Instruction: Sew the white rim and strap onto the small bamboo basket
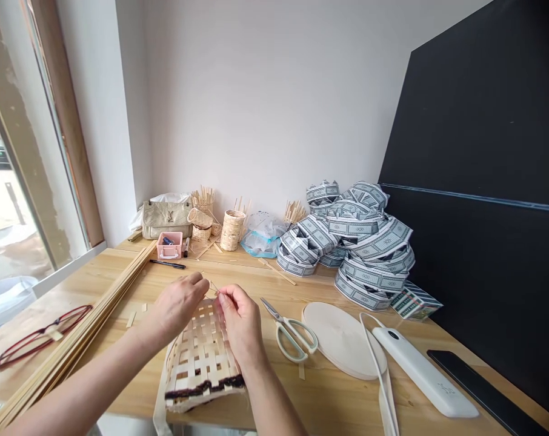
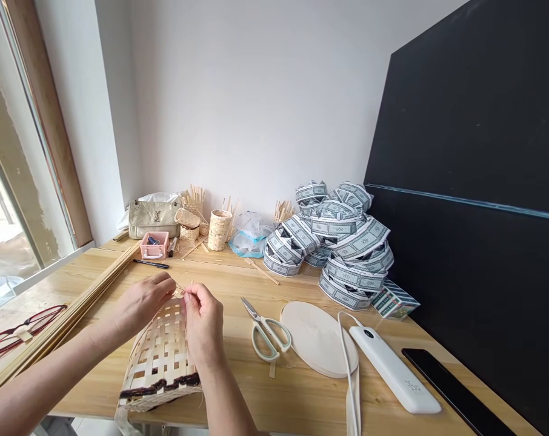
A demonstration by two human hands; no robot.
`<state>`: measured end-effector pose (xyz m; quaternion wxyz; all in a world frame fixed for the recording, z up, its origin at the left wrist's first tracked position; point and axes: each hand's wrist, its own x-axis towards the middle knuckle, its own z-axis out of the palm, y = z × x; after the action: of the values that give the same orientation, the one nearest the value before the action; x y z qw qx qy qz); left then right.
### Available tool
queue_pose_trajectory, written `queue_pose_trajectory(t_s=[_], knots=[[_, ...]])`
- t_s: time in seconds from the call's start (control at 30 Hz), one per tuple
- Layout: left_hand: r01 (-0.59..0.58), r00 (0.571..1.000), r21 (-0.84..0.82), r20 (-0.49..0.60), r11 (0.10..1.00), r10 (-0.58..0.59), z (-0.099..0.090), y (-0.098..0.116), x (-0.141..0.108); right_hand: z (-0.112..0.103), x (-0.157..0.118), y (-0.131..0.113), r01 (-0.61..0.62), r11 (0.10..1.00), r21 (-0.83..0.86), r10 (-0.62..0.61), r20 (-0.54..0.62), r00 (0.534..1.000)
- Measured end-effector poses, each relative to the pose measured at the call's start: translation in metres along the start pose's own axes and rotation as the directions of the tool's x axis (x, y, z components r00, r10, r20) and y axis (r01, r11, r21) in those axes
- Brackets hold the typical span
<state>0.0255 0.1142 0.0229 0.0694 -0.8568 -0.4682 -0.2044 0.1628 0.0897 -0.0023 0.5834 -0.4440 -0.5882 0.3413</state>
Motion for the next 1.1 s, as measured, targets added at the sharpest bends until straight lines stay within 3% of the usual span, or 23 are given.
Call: queue_pose_trajectory(t_s=[0.13,0.27,0.4,0.53,0.77,1.1], knots=[[0.044,0.998,-0.036,-0.039,0.998,-0.046,0.003,0.0,-0.002,-0.002,0.0,-0.001,0.079,0.996,-0.045,-0.079,-0.012,0.997],[0.104,0.984,-0.135,-0.127,0.985,-0.121,0.008,0.005,-0.01,-0.002,-0.004,0.001,0.177,0.963,-0.205,-0.188,-0.035,0.982],[0.14,0.945,-0.256,-0.255,0.956,-0.207,0.015,0.012,-0.015,0.001,-0.009,0.002,0.172,0.944,-0.282,-0.194,-0.054,0.979],[0.138,0.907,-0.308,-0.342,0.941,-0.245,0.021,0.013,-0.019,0.003,-0.009,0.003,0.146,0.965,-0.219,-0.164,-0.066,0.984],[0.023,0.914,-0.253,-0.387,0.967,-0.123,0.026,0.008,-0.025,0.004,-0.001,0.01,-0.049,0.998,0.034,0.052,-0.095,0.994],[-0.062,0.917,-0.126,-0.398,0.99,0.007,0.028,-0.004,-0.029,0.01,0.0,0.011,0.031,0.999,-0.025,-0.033,-0.097,0.995]])
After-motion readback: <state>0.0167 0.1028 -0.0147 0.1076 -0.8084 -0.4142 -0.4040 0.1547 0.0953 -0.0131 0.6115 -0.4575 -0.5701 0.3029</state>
